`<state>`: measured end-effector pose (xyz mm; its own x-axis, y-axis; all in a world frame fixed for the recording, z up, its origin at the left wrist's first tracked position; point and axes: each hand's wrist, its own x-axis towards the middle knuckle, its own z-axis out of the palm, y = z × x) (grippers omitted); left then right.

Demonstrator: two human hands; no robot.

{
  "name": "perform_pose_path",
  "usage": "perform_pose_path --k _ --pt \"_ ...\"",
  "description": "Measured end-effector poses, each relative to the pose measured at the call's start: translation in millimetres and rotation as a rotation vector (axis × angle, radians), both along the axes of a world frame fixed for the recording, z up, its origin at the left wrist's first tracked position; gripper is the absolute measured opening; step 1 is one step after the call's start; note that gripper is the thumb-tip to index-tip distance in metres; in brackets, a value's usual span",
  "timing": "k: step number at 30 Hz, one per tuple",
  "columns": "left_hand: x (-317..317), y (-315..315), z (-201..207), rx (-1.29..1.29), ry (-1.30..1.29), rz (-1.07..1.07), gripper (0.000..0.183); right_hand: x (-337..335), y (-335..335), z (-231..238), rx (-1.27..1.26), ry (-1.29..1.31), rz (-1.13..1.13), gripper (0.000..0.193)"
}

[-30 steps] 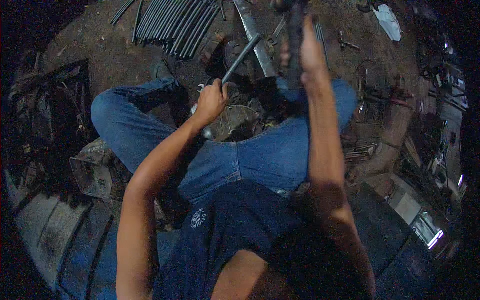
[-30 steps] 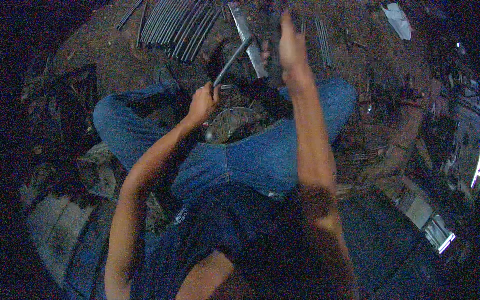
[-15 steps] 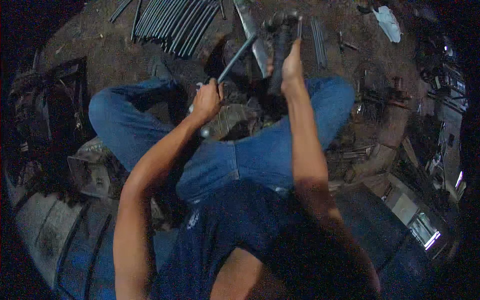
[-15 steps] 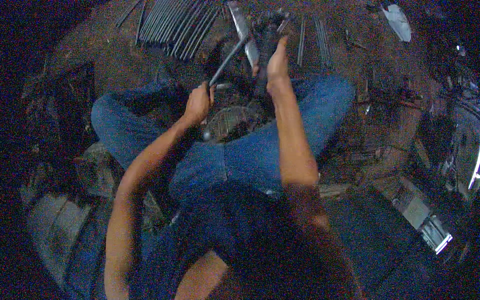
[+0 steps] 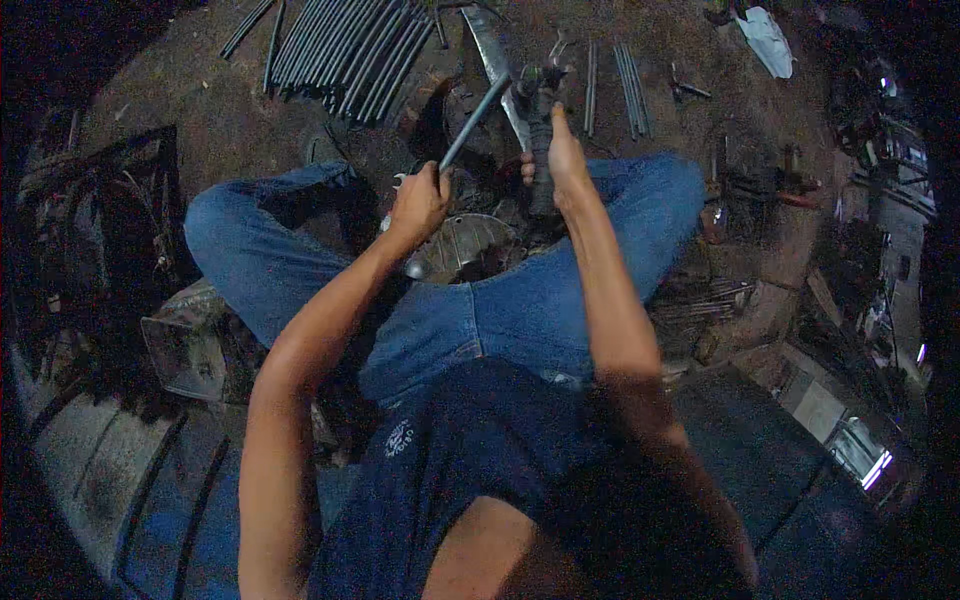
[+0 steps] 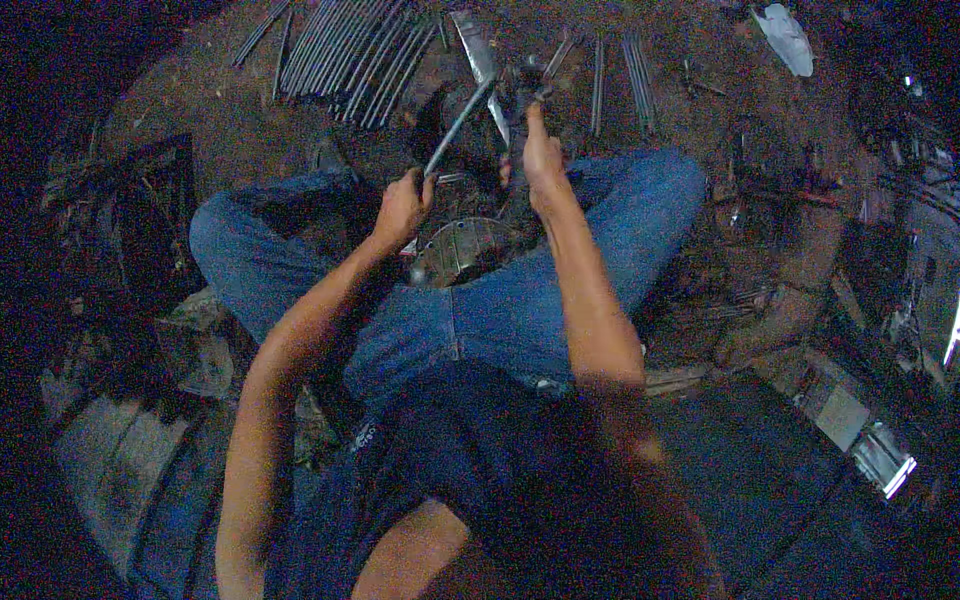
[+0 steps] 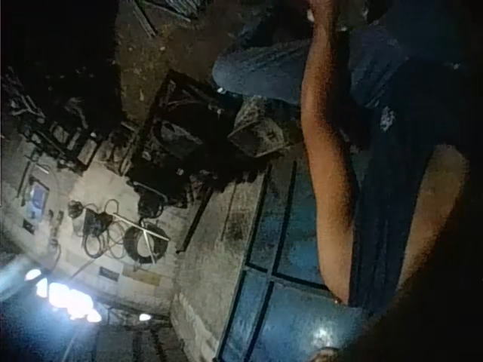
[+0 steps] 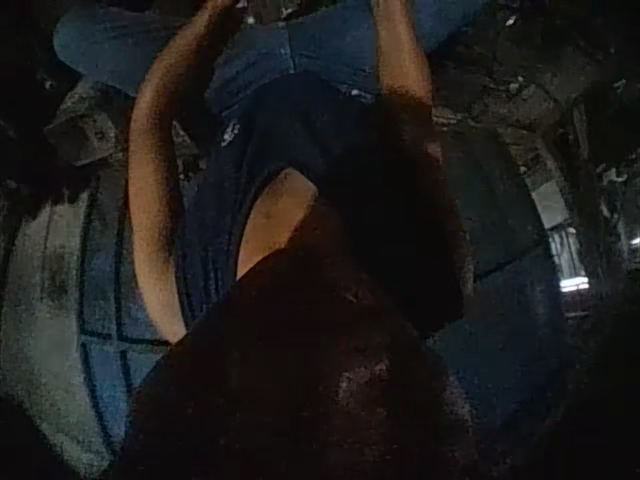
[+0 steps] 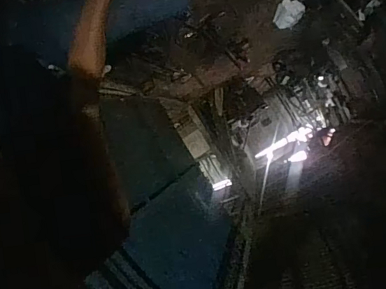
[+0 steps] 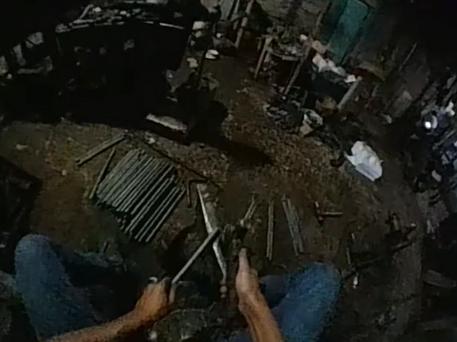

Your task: Hammering a metal tube to shape or attach a component while sitting on the floor.

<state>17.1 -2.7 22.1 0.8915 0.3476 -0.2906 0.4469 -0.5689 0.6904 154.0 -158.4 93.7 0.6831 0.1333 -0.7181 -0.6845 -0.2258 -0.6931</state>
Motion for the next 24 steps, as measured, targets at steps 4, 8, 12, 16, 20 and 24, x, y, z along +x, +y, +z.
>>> perform_pose_path --k 4,8,12,16,20,24 --pt "-0.5 -2.8 -0.8 0.103 -0.050 -0.021 0.031 32.9 9.3 86.6 0.065 -0.315 0.012 0.061" --pt "-1.3 -4.0 -2.0 0.114 -0.087 -0.004 0.026 73.8 14.3 204.6 0.475 -0.719 -0.188 0.056" --pt "-1.3 -1.2 1.5 0.120 -0.056 0.005 0.027 67.2 28.4 183.2 0.850 -0.564 -0.190 0.060" --pt "-0.9 -2.2 8.0 0.107 -0.043 -0.034 0.027 24.2 46.8 47.3 -0.134 -0.211 -0.024 0.067" --pt "1.7 -1.8 11.7 0.050 0.021 -0.011 0.032 1.7 15.9 -3.0 0.204 -0.015 -0.010 0.067" --pt "-0.6 0.6 10.1 0.028 0.062 0.041 0.041 -6.1 -3.4 9.4 0.025 -0.140 -0.026 0.063"
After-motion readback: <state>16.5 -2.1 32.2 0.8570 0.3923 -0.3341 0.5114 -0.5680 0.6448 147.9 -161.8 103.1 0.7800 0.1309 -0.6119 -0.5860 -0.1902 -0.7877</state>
